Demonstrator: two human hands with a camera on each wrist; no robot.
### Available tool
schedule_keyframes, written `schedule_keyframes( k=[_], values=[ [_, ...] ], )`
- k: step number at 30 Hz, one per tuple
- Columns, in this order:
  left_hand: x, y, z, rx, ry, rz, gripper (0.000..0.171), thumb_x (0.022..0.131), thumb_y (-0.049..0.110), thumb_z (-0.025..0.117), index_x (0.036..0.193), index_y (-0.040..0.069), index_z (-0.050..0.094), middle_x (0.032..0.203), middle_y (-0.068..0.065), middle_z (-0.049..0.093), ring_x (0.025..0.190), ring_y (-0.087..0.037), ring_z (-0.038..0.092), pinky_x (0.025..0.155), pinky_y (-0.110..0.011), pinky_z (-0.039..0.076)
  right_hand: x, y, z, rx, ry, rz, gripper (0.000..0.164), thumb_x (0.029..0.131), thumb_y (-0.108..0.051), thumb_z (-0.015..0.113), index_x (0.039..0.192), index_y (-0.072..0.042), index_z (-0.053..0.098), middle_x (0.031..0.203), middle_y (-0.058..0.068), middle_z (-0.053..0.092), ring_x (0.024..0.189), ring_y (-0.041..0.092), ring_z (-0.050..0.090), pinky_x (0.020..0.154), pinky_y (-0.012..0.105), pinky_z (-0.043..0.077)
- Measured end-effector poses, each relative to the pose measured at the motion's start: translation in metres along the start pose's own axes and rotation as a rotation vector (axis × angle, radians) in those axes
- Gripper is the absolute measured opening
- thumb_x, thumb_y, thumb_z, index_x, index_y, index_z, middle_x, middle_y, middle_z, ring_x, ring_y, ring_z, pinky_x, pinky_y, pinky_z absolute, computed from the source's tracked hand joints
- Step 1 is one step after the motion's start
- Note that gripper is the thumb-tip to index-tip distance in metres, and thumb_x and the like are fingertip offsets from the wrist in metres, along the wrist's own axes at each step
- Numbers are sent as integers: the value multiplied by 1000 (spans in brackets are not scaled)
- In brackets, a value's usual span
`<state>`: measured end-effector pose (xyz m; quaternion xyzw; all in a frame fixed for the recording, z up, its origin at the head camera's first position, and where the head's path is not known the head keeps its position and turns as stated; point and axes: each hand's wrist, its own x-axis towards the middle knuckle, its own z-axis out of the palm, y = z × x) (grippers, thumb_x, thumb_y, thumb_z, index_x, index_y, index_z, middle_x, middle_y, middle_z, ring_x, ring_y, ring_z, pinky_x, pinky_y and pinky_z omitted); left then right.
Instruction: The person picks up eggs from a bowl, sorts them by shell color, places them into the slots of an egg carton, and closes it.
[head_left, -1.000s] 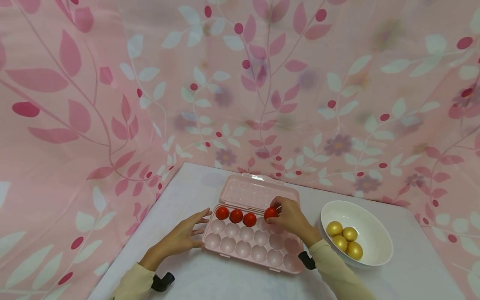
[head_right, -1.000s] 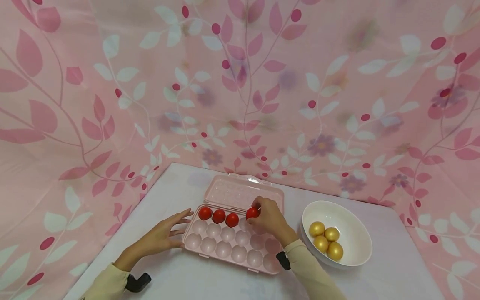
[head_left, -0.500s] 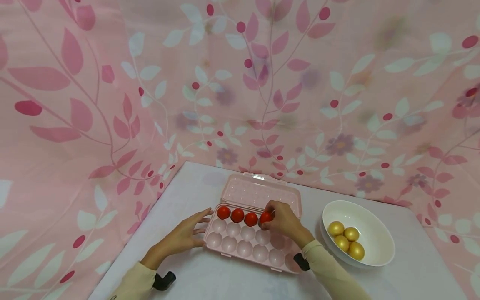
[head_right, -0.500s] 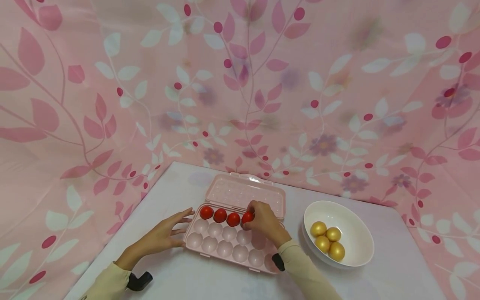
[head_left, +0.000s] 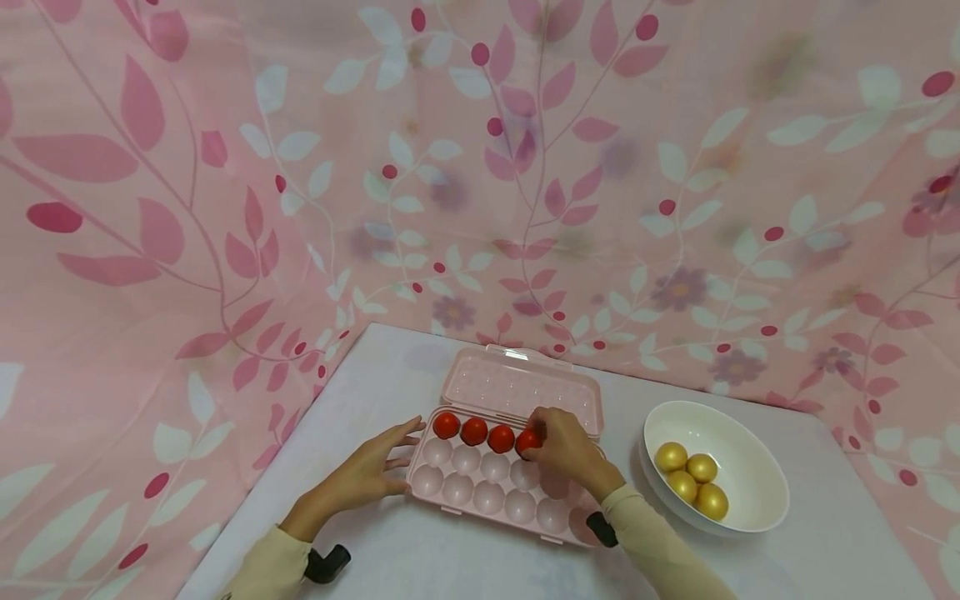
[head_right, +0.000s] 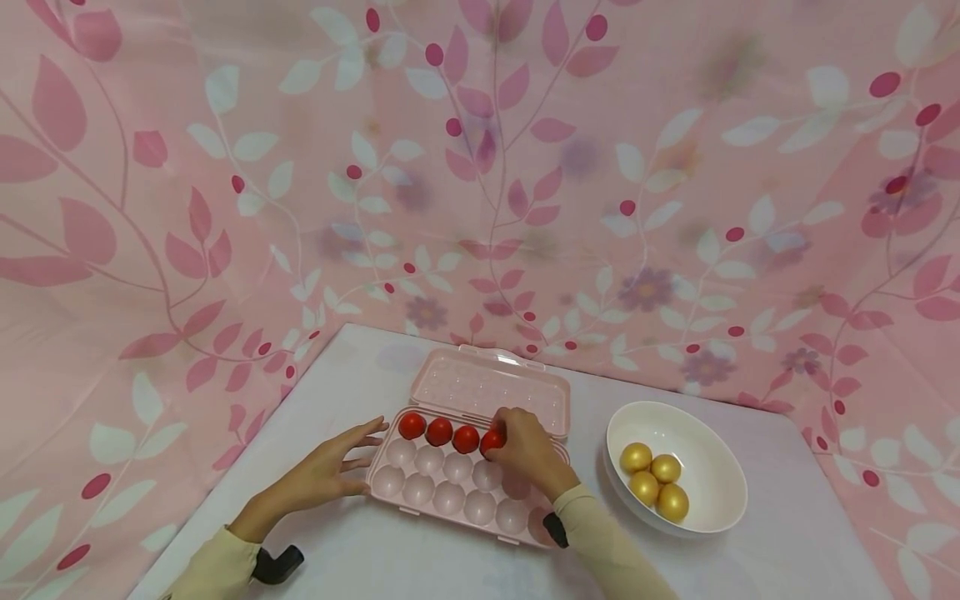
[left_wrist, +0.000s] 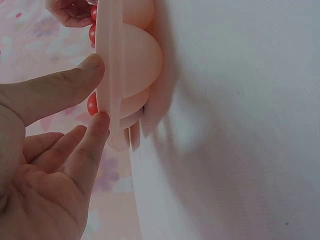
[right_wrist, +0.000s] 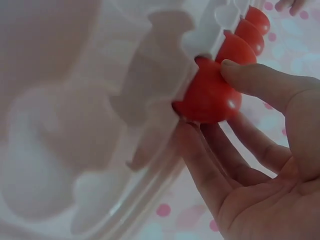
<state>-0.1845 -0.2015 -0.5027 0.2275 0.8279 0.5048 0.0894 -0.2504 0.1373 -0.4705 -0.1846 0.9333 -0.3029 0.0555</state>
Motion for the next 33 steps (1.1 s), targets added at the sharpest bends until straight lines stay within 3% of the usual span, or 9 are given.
schedule_keyframes(
  k=[6, 11, 15, 24, 33],
  values=[
    [0, 0, 0, -6, 3, 10, 104, 74, -6, 80, 156, 17, 22, 155, -12, 32, 134, -34, 43, 98, -37, 48, -5, 7, -26, 17, 101, -32, 25, 80, -18, 80, 100, -8, 68, 94, 4, 67, 84, 19, 62, 75, 33, 59],
    [1, -1, 1, -20, -3, 21, 103, 75, -6, 80, 156, 18, 22, 155, -10, 32, 134, -33, 42, 98, -37, 47, -13, 30, -69, -86, 210, -87, 21, 84, -17, 76, 97, -3, 68, 92, 8, 69, 85, 27, 66, 75, 40, 59],
    [2, -1, 3, -11, -13, 16, 102, 75, -4, 80, 156, 18, 21, 155, -10, 32, 134, -32, 43, 98, -36, 48, -30, 55, -107, -141, 245, -70, 18, 85, -15, 73, 94, 0, 66, 90, 11, 68, 81, 29, 67, 72, 44, 59],
    [-1, 1, 1, 10, -1, -25, 103, 74, -2, 81, 156, 19, 22, 154, -8, 34, 133, -32, 44, 96, -37, 50, -62, 110, -168, -224, 100, 141, 34, 88, -29, 70, 101, 3, 66, 95, 14, 68, 87, 32, 63, 77, 51, 55],
    [0, -2, 1, 1, -1, -8, 103, 74, -3, 81, 156, 18, 22, 155, -10, 33, 133, -33, 44, 96, -37, 50, -71, 149, -182, -99, -78, 393, 45, 88, -36, 70, 104, 6, 63, 96, 20, 66, 78, 25, 63, 64, 38, 59]
  ],
)
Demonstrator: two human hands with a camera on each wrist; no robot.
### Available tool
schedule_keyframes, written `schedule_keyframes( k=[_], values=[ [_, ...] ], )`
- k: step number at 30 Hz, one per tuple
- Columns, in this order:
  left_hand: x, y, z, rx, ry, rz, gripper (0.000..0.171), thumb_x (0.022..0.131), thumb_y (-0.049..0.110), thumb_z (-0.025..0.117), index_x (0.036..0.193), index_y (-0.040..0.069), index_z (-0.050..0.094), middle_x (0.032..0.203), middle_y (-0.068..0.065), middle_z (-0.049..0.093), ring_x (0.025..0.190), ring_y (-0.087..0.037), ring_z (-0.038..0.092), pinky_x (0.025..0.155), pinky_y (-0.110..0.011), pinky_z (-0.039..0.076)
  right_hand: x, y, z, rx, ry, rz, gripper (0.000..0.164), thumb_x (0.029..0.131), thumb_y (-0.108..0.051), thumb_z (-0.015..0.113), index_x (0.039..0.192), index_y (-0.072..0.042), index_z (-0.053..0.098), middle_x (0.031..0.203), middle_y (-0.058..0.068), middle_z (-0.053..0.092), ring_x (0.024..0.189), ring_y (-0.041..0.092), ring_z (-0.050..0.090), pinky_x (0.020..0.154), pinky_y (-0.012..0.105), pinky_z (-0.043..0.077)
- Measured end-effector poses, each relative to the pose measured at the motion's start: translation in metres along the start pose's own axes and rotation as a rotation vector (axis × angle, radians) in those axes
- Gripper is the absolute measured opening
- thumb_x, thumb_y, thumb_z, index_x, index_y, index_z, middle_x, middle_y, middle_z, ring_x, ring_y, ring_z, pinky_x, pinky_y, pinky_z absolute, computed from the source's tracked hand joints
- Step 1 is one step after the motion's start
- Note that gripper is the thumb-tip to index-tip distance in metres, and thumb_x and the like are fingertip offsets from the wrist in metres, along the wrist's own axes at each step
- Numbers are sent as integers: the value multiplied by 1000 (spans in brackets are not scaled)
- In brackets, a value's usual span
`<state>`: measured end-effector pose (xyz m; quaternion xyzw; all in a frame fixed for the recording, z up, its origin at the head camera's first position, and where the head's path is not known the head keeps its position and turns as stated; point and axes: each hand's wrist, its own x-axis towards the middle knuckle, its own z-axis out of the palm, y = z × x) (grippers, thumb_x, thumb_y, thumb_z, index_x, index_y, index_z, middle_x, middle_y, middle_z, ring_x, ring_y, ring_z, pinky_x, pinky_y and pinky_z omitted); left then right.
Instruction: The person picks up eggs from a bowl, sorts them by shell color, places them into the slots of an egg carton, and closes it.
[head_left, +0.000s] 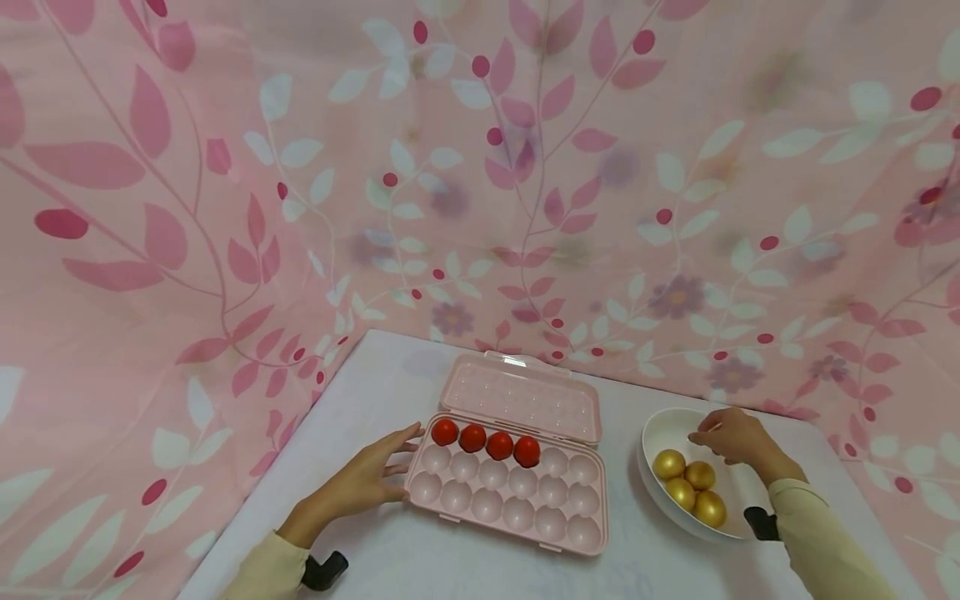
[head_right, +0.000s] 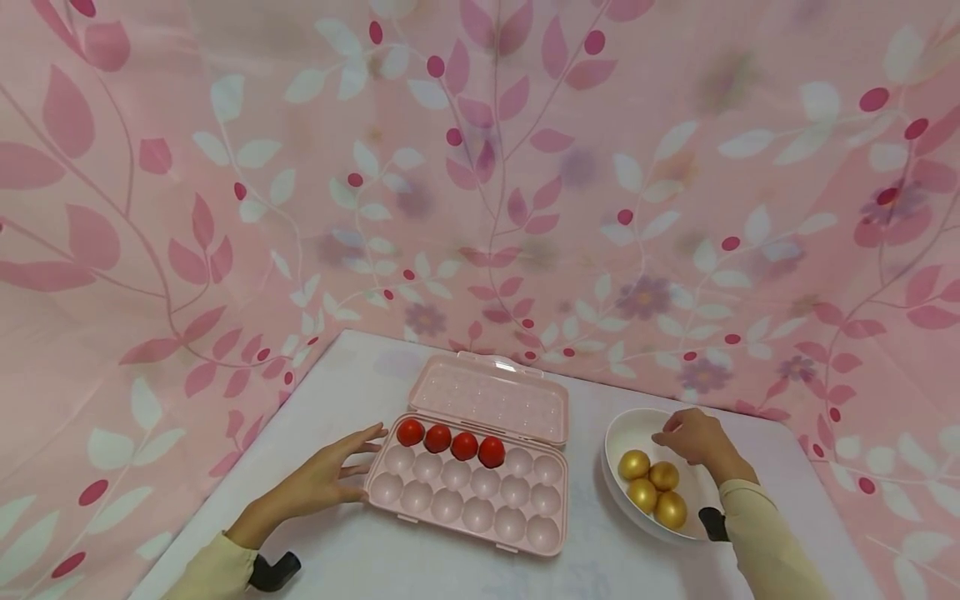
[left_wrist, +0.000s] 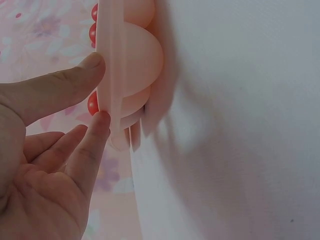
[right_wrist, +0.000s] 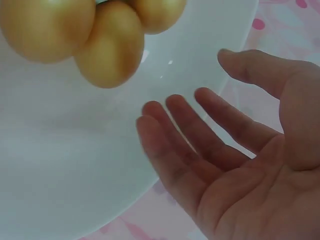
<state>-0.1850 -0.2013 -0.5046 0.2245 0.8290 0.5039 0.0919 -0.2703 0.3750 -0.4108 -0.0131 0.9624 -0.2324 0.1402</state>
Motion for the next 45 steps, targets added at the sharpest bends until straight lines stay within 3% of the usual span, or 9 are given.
schedule_keyframes(
  k=[6, 11, 17, 24, 36, 45],
  values=[
    [0, -1, 1, -17, -5, -9, 103, 75, -4, 80, 156, 16, 22, 155, -11, 33, 133, -35, 44, 96, -41, 50, 2, 6, 7, 37, -140, 105, 45, 87, -37, 70, 102, 5, 64, 93, 14, 61, 80, 27, 61, 68, 43, 59],
    [0, -1, 1, -20, -1, -6, 103, 74, -5, 80, 156, 17, 21, 155, -12, 32, 133, -35, 44, 96, -42, 49, 2, 10, 17, 39, -188, 134, 39, 88, -33, 70, 99, 4, 63, 86, 10, 61, 77, 27, 60, 67, 42, 58],
    [0, -2, 1, -28, -2, 16, 103, 74, -8, 79, 156, 16, 22, 155, -14, 32, 133, -38, 43, 96, -42, 49, 0, 13, 25, 49, -163, 126, 25, 86, -22, 71, 85, 1, 65, 78, 8, 59, 68, 23, 60, 66, 38, 60],
    [-1, 1, 1, -71, 0, 52, 103, 72, -14, 78, 155, 11, 23, 153, -18, 31, 131, -41, 43, 95, -45, 49, -1, 13, 27, 8, -118, 101, 29, 76, -19, 79, 75, 2, 59, 74, 6, 57, 65, 21, 59, 65, 35, 60],
    [-1, -1, 2, -43, -4, 34, 103, 73, -11, 79, 156, 13, 21, 154, -16, 32, 132, -38, 43, 97, -42, 49, 3, 16, 26, 33, -102, 103, 39, 70, -12, 81, 100, 9, 65, 84, 10, 62, 69, 21, 60, 66, 37, 61],
    [0, 0, 1, -57, -7, 13, 103, 74, -10, 78, 156, 13, 21, 154, -15, 32, 132, -37, 43, 96, -42, 49, 4, 8, 17, -14, 51, -11, 42, 68, -12, 78, 103, 8, 64, 90, 17, 65, 71, 23, 61, 64, 36, 58]
  ],
)
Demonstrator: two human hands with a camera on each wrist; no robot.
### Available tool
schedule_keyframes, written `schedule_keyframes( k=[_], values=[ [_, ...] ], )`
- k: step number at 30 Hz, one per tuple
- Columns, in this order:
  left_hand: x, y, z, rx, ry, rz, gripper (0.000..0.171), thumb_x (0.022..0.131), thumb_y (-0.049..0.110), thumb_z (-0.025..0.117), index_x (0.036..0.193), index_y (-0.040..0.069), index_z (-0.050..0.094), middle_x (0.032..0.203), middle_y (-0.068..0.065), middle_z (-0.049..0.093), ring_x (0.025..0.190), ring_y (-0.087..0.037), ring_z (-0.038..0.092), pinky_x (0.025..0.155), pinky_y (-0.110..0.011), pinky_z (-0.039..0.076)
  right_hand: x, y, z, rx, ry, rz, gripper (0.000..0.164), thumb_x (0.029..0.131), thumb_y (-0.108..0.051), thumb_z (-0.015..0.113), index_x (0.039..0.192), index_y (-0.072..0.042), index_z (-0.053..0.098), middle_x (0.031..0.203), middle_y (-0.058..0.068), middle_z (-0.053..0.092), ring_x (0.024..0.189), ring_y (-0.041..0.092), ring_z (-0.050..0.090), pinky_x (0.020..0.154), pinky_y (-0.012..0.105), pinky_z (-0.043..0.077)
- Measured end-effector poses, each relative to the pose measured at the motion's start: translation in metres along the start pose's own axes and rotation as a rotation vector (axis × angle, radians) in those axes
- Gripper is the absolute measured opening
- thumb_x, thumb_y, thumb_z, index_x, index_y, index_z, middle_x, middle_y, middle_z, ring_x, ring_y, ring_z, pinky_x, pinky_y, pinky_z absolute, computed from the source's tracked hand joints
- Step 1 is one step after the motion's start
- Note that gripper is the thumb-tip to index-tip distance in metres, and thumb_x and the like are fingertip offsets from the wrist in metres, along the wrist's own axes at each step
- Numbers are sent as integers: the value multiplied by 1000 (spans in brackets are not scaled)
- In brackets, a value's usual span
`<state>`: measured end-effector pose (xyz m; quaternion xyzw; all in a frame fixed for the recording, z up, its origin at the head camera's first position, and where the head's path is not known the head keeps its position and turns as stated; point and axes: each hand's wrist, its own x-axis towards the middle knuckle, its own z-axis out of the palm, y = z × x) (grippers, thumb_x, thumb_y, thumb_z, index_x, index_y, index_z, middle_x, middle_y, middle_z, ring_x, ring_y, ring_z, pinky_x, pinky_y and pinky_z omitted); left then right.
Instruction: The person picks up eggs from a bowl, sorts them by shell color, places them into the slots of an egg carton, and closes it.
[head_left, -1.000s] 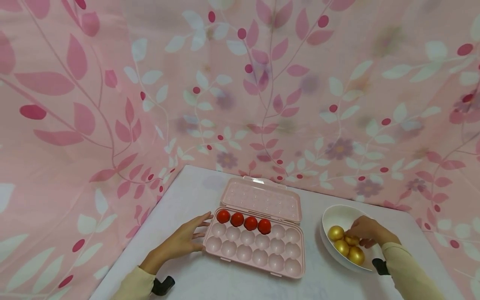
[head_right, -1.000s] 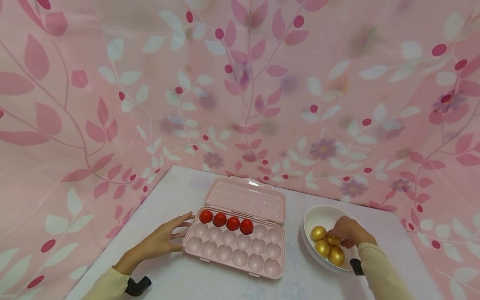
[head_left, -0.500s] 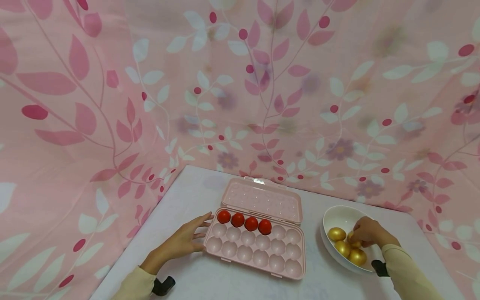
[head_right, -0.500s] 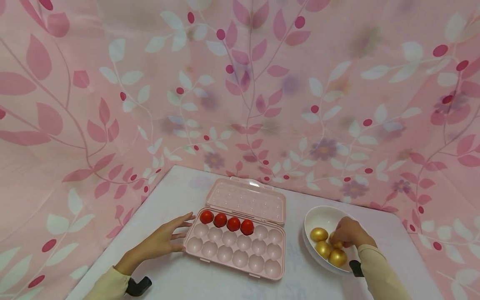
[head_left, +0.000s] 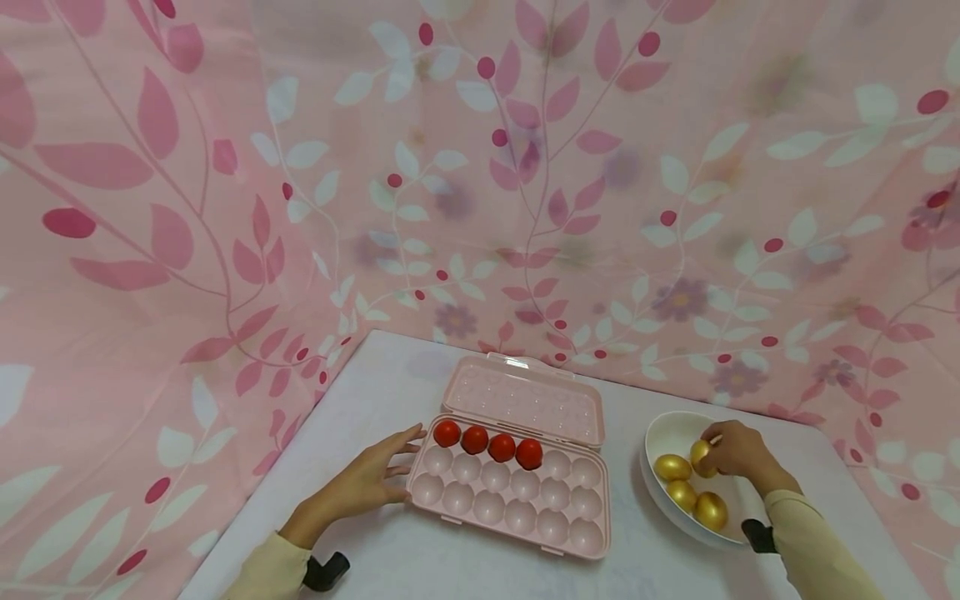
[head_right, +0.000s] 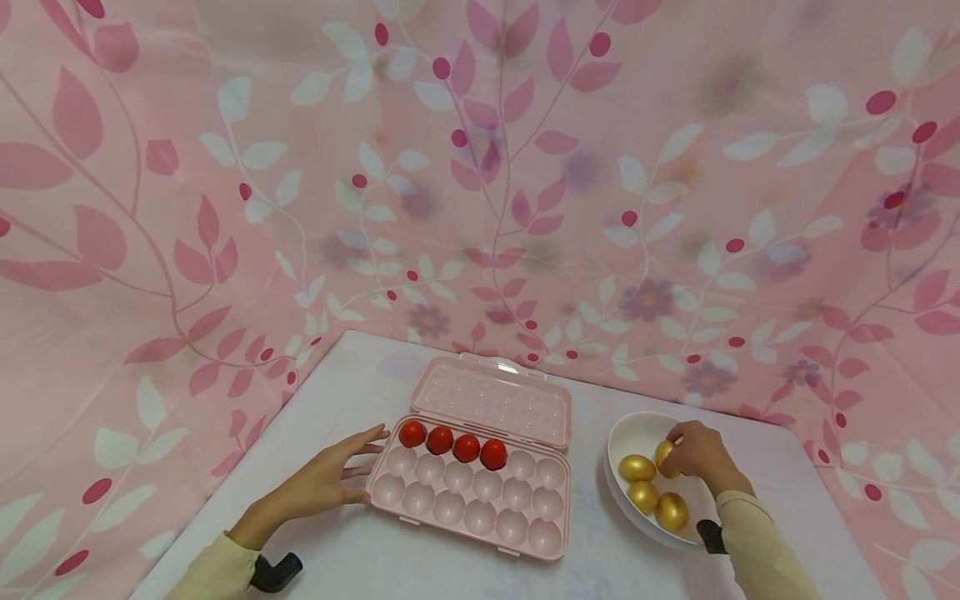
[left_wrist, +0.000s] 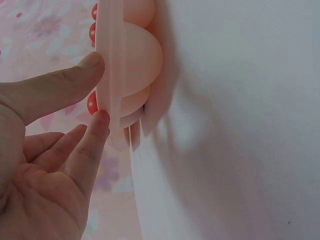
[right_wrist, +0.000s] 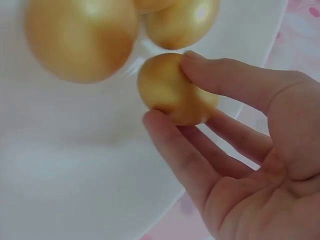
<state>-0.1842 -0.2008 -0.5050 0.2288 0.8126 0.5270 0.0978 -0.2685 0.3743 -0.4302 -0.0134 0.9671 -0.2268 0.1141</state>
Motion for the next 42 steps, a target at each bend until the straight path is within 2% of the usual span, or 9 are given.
schedule_keyframes(
  k=[4, 7, 13, 16, 24, 30, 36, 42],
  values=[
    [0, 1, -1, -7, -4, -8, 103, 74, -10, 78, 156, 12, 20, 155, -16, 31, 133, -38, 43, 96, -43, 49, -1, -11, -2, -20, 109, -100, 46, 70, -17, 82, 105, 8, 64, 95, 20, 67, 82, 30, 62, 70, 42, 57],
    [0, 2, -1, 4, -3, -11, 103, 74, -11, 77, 156, 12, 20, 155, -16, 31, 132, -38, 43, 96, -43, 49, -1, -21, 2, 19, 188, -185, 46, 73, -18, 83, 107, 6, 63, 98, 19, 67, 86, 33, 63, 74, 43, 58],
    [0, 1, 0, 27, 1, -1, 102, 74, -8, 78, 156, 12, 21, 154, -18, 32, 131, -40, 44, 95, -44, 49, 0, -48, 16, 124, 347, -352, 46, 75, -18, 85, 112, 0, 64, 104, 17, 69, 88, 34, 69, 72, 35, 60],
    [-1, 0, 0, 24, -2, 8, 101, 75, -8, 78, 156, 12, 21, 154, -19, 32, 132, -41, 43, 95, -44, 49, -2, -66, 26, 168, 384, -410, 47, 74, -15, 86, 114, -2, 65, 107, 17, 69, 89, 34, 70, 69, 31, 60],
    [-1, 0, 0, 33, 3, 1, 102, 74, -7, 80, 156, 13, 22, 154, -17, 32, 132, -38, 43, 96, -42, 49, -5, -124, 59, 291, 297, -489, 47, 72, -8, 86, 114, -4, 67, 108, 12, 69, 91, 29, 70, 74, 33, 60],
    [0, -1, 1, 52, 4, 4, 103, 74, -6, 80, 156, 15, 21, 154, -13, 33, 133, -35, 44, 96, -38, 50, -5, -166, 93, 378, 214, -548, 48, 72, -3, 85, 116, -4, 66, 107, 7, 68, 94, 26, 67, 79, 42, 59],
    [-2, -2, 0, 43, -4, 19, 103, 74, -6, 80, 156, 13, 21, 154, -16, 32, 133, -37, 43, 96, -36, 49, -1, -202, 126, 443, 119, -579, 44, 74, -6, 85, 113, -8, 66, 106, 2, 67, 95, 22, 66, 79, 37, 59],
    [-2, -3, -1, 36, -5, 28, 103, 74, -6, 80, 156, 14, 21, 154, -16, 32, 133, -37, 42, 97, -37, 49, 1, -234, 150, 473, 46, -615, 44, 74, -5, 84, 113, -8, 65, 108, 2, 66, 98, 22, 67, 82, 39, 58]
  ],
)
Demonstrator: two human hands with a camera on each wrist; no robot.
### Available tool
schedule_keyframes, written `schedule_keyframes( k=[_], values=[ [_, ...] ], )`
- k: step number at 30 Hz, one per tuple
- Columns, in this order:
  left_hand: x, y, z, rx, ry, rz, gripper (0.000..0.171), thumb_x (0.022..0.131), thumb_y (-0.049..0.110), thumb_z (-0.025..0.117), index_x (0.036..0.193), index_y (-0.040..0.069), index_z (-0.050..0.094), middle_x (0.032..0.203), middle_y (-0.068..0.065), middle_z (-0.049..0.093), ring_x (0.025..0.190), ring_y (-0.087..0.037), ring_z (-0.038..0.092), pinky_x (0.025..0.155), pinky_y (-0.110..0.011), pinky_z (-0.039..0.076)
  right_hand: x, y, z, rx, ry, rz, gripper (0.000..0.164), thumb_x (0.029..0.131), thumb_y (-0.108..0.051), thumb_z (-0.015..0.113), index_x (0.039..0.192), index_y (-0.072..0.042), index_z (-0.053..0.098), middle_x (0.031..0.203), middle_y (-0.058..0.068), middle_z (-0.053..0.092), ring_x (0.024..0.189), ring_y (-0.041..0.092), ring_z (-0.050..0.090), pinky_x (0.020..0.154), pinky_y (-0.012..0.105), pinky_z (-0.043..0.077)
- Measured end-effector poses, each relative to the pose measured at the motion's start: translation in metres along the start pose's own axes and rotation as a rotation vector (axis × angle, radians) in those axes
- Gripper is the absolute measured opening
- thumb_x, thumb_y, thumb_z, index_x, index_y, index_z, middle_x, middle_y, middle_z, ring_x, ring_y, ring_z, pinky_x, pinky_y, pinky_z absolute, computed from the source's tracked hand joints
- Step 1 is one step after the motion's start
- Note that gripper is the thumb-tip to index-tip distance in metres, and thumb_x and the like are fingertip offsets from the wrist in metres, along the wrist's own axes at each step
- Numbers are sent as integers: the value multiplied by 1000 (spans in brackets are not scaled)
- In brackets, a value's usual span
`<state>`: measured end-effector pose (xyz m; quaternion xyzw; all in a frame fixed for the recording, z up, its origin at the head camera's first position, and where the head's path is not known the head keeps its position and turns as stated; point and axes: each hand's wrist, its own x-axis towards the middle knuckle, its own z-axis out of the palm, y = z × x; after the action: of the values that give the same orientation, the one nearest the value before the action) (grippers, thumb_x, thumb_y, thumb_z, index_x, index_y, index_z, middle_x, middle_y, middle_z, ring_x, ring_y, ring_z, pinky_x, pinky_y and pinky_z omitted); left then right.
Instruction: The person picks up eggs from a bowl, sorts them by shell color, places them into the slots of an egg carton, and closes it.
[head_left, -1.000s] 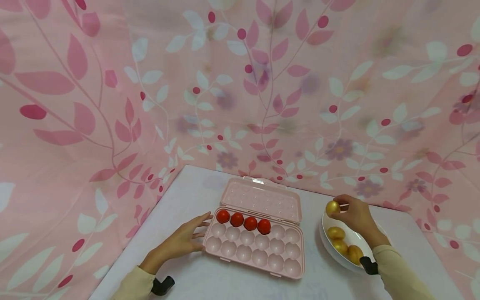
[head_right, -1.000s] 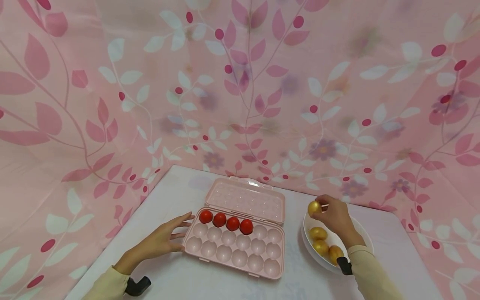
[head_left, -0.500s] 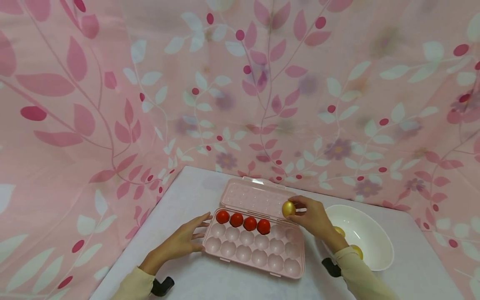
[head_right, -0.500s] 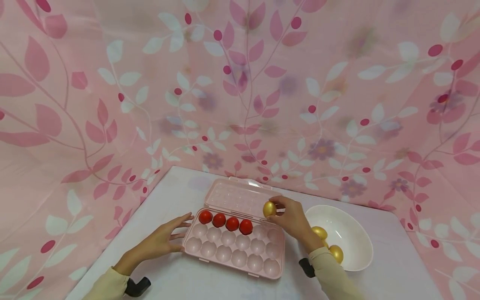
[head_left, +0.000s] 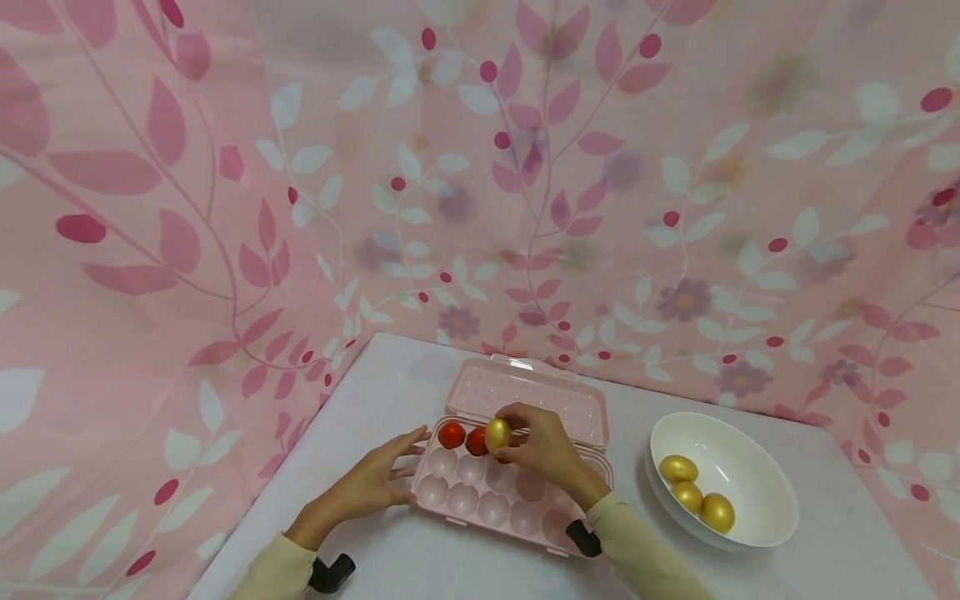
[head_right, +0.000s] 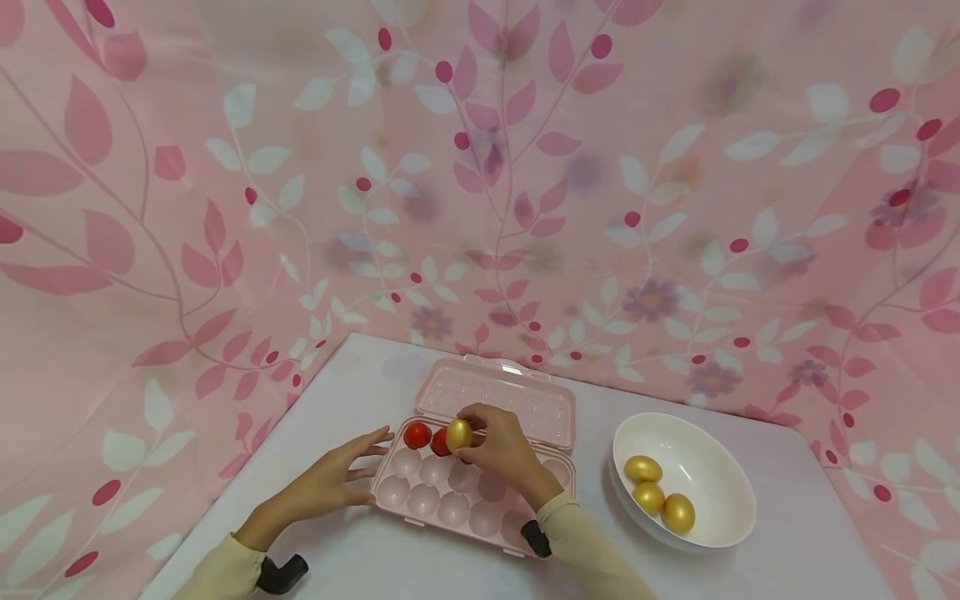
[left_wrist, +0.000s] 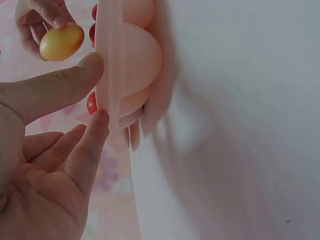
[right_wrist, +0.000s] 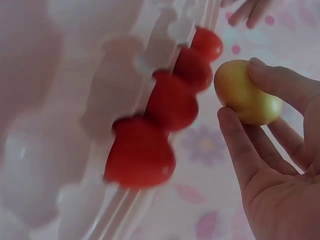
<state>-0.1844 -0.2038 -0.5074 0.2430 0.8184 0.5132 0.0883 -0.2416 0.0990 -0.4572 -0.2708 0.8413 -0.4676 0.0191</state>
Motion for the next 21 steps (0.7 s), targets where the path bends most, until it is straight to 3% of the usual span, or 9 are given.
schedule_keyframes(
  k=[4, 10, 13, 17, 21],
  values=[
    [0, 0, -1, -11, -2, 11, 103, 74, -7, 80, 156, 14, 21, 154, -17, 31, 133, -38, 42, 98, -41, 48, 9, -8, 20, 26, -48, -5, 44, 75, -5, 84, 114, -8, 65, 108, 2, 66, 99, 20, 65, 84, 37, 57],
    [0, 0, 0, -53, 0, 34, 101, 73, -13, 77, 155, 10, 22, 153, -19, 31, 133, -41, 41, 98, -43, 47, 19, -14, 45, -63, -86, -47, 46, 74, -12, 86, 114, -9, 66, 107, -3, 66, 95, 13, 63, 86, 27, 56],
    [0, 0, 0, -51, 3, 29, 99, 74, -13, 76, 155, 8, 23, 152, -19, 33, 133, -40, 41, 99, -43, 47, 21, -16, 57, -72, -107, -80, 47, 73, -13, 87, 115, -8, 66, 106, -3, 67, 93, 12, 62, 87, 28, 55],
    [1, -1, 0, -19, 4, 41, 98, 75, -13, 76, 155, 7, 23, 151, -20, 34, 133, -39, 42, 99, -40, 47, 24, -18, 66, -62, -131, -131, 46, 73, -10, 86, 115, -6, 66, 106, -1, 67, 91, 13, 61, 84, 28, 56],
    [1, 1, 0, -15, -2, 61, 99, 74, -15, 76, 155, 8, 22, 151, -18, 34, 133, -38, 43, 99, -38, 47, 25, -20, 71, -56, -159, -114, 44, 75, -6, 84, 115, -7, 65, 105, -2, 66, 93, 12, 60, 85, 24, 55]
  ],
)
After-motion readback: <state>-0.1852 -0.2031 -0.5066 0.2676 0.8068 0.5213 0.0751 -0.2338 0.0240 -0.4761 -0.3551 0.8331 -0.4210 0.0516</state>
